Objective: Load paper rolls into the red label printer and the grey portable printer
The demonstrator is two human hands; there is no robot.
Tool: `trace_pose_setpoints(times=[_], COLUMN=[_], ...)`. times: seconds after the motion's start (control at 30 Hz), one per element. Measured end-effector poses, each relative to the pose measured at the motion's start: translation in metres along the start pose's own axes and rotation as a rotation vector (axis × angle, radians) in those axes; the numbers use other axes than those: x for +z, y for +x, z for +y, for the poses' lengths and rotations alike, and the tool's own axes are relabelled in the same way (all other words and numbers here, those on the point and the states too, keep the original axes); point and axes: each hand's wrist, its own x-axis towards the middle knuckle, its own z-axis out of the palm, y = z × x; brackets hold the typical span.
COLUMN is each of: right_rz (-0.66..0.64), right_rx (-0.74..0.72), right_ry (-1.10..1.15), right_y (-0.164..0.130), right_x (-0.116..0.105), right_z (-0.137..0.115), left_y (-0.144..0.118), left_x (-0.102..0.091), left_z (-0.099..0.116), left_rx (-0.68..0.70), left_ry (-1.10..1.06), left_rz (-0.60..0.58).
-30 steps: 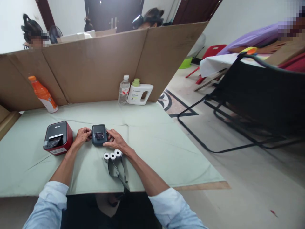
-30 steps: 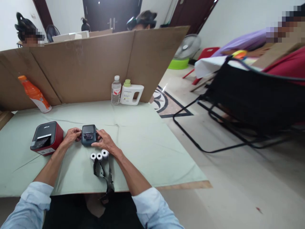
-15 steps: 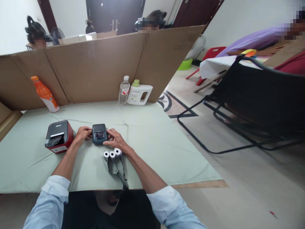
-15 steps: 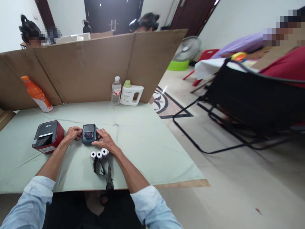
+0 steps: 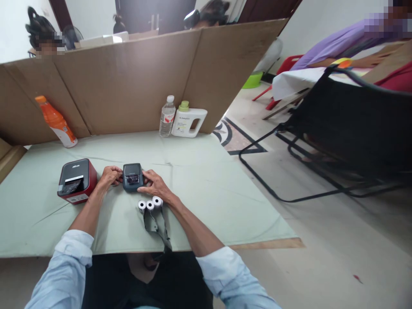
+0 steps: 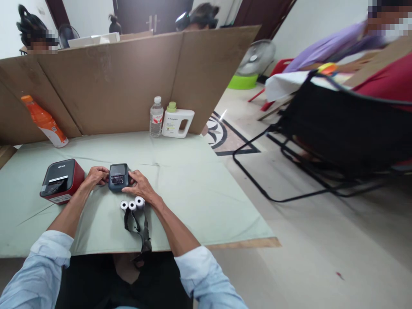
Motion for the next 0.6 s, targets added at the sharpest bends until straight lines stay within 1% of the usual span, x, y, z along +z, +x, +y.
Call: trace_pose_setpoints(times=[0.33, 0.6], right_rz=[0.014, -0.012], right_rx=[-0.022, 0.004], right_ry=[-0.003, 0.005], right_y=[0.003, 0.001], right_x=[0.002, 0.0], right_z=[-0.004, -0.007], left_y=[-0.009, -0.008], left_x=[0.001, -0.005], left_z=[0.006, 0.01], left_rx=[0.01, -0.017], left_ry=[0.028, 0.017], left_rz=[0.013, -0.058])
